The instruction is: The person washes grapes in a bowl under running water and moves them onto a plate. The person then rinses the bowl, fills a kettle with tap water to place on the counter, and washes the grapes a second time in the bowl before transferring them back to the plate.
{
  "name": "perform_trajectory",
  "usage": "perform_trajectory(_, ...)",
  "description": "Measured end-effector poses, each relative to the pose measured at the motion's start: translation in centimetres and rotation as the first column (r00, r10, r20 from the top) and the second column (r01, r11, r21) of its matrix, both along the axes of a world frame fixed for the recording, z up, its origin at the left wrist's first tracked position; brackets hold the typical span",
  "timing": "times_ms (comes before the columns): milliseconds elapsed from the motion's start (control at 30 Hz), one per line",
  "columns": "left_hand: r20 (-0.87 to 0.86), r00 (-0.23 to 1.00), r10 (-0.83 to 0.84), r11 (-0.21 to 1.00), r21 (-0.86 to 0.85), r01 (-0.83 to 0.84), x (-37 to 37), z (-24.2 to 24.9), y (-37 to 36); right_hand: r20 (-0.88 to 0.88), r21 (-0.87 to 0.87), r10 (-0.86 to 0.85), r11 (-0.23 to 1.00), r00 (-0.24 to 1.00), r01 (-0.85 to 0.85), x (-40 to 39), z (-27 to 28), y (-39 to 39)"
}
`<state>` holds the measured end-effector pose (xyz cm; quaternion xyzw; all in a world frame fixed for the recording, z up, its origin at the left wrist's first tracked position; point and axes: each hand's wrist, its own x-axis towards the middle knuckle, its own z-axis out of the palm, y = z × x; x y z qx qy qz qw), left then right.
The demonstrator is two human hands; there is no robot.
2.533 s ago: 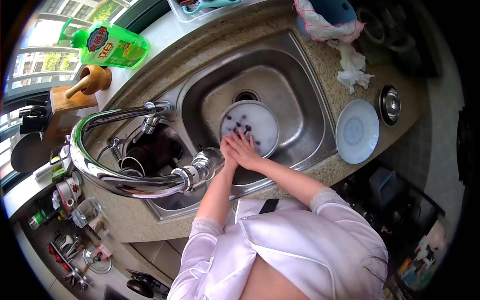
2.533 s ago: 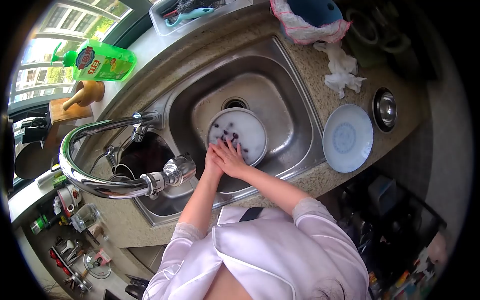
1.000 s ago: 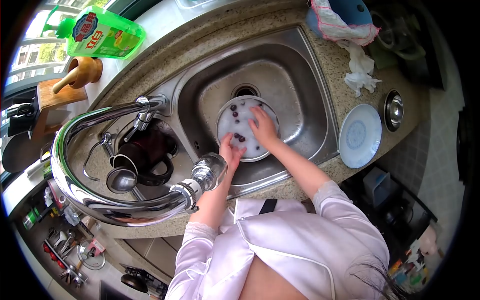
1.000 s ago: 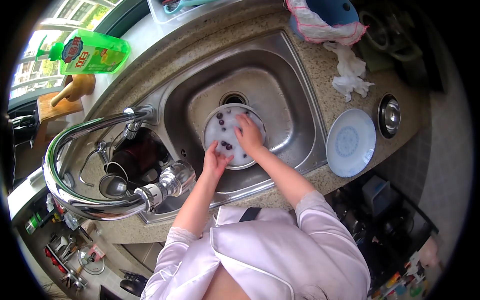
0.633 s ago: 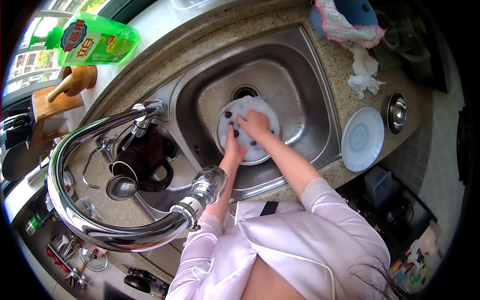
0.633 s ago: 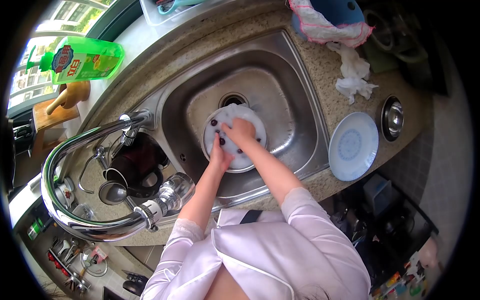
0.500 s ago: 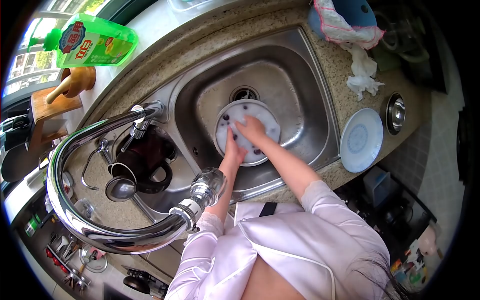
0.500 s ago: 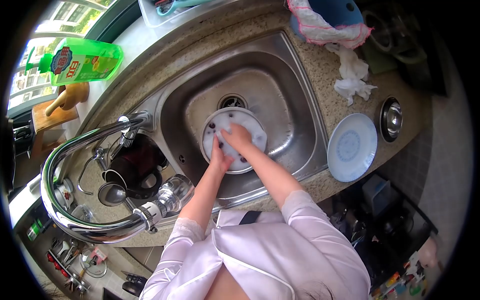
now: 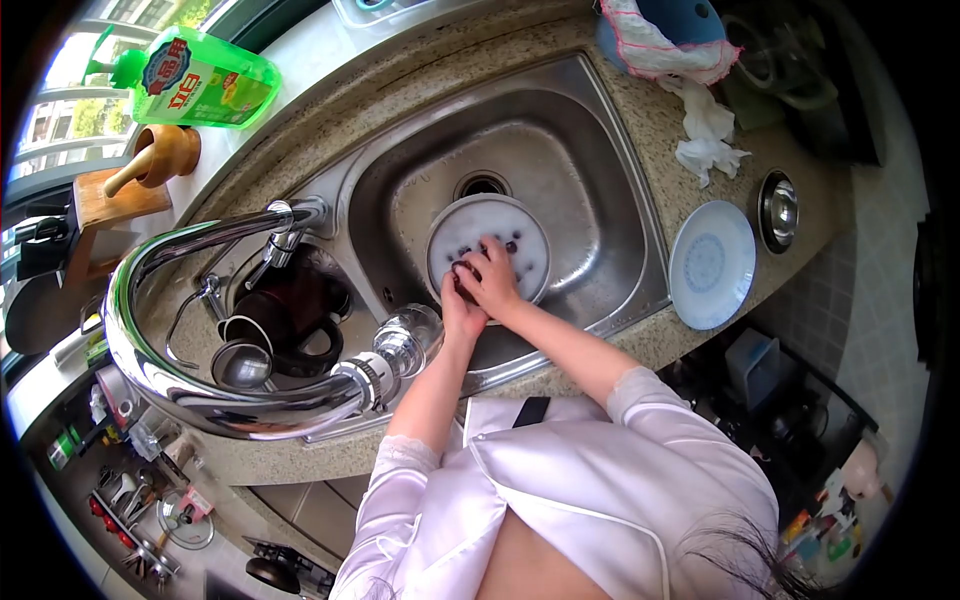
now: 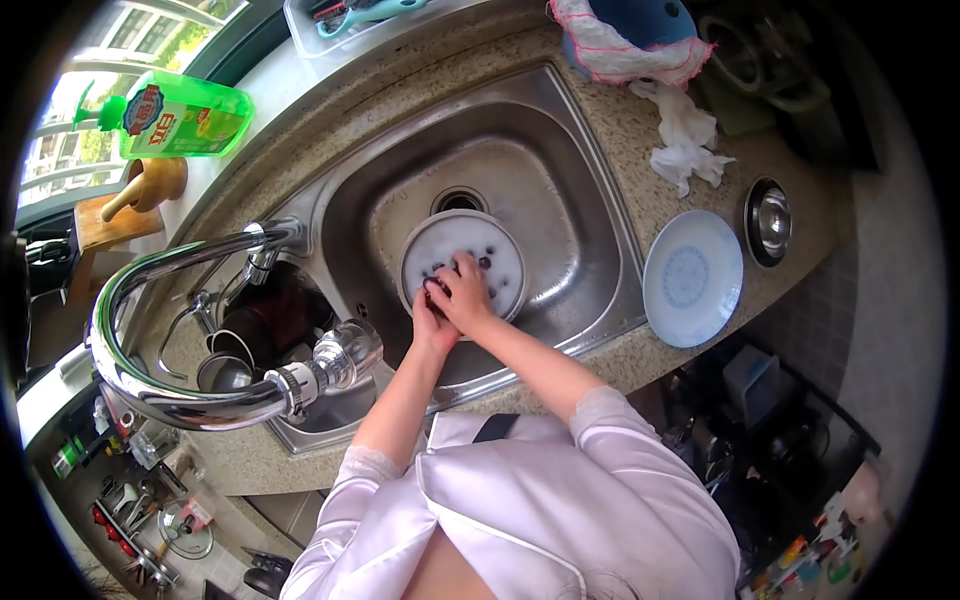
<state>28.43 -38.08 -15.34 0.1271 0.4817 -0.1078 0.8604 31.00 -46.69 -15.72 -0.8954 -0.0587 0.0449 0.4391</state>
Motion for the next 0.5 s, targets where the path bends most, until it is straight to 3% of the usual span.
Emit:
perform_trajectory(67, -0.085, 0.995, -0.060, 0.995, -0.084, 0.053, 0.5, 3.3, 0.3, -0.039, -0.060, 0.051, 0.997, 0.998, -0.054, 1.5, 0.0, -0.8)
perform_trajectory(200, 0.080, 0.981, -0.177, 0.973, -0.133, 0.187, 0.3, 4.5, 0.5, 0.053, -0.203, 0.280, 0.943, 0.959, -0.264, 3.3, 2.3, -3.2)
perform_trajectory(267, -0.014, 0.928, -0.371, 0.928, 0.035, 0.371, 0.4, 5.2, 1.0, 0.044, -0.153, 0.269, 0.954, 0.962, -0.260, 3.3, 2.0, -4.1)
perform_trajectory(300, -0.100, 0.913, -0.395, 0.907, 0.114, 0.405, 0.9, 6.3, 0.8, 0.021, -0.125, 0.158, 0.980, 0.987, -0.154, 3.3, 1.7, -4.6)
perform_trajectory(367, -0.098, 0.883, -0.460, 0.859, 0.202, 0.470, 0.4, 5.5, 1.7, -0.032, -0.113, -0.056, 0.992, 0.998, 0.052, 2.9, 0.8, -5.1)
perform_trajectory(400, -0.098, 0.844, -0.527, 0.797, 0.289, 0.530, 0.4, 5.2, 2.1, -0.034, -0.112, -0.055, 0.992, 0.998, 0.051, 2.9, -0.6, -5.6)
perform_trajectory(467, -0.137, 0.859, -0.493, 0.828, 0.229, 0.512, 1.0, 4.8, 2.3, -0.267, 0.019, -0.044, 0.999, 0.963, 0.051, 3.4, -3.9, -6.2)
perform_trajectory(500, -0.152, 0.865, -0.479, 0.855, 0.142, 0.499, 0.8, 3.4, 2.5, -0.270, 0.020, -0.042, 0.999, 0.962, 0.049, 3.9, -4.0, -6.1)
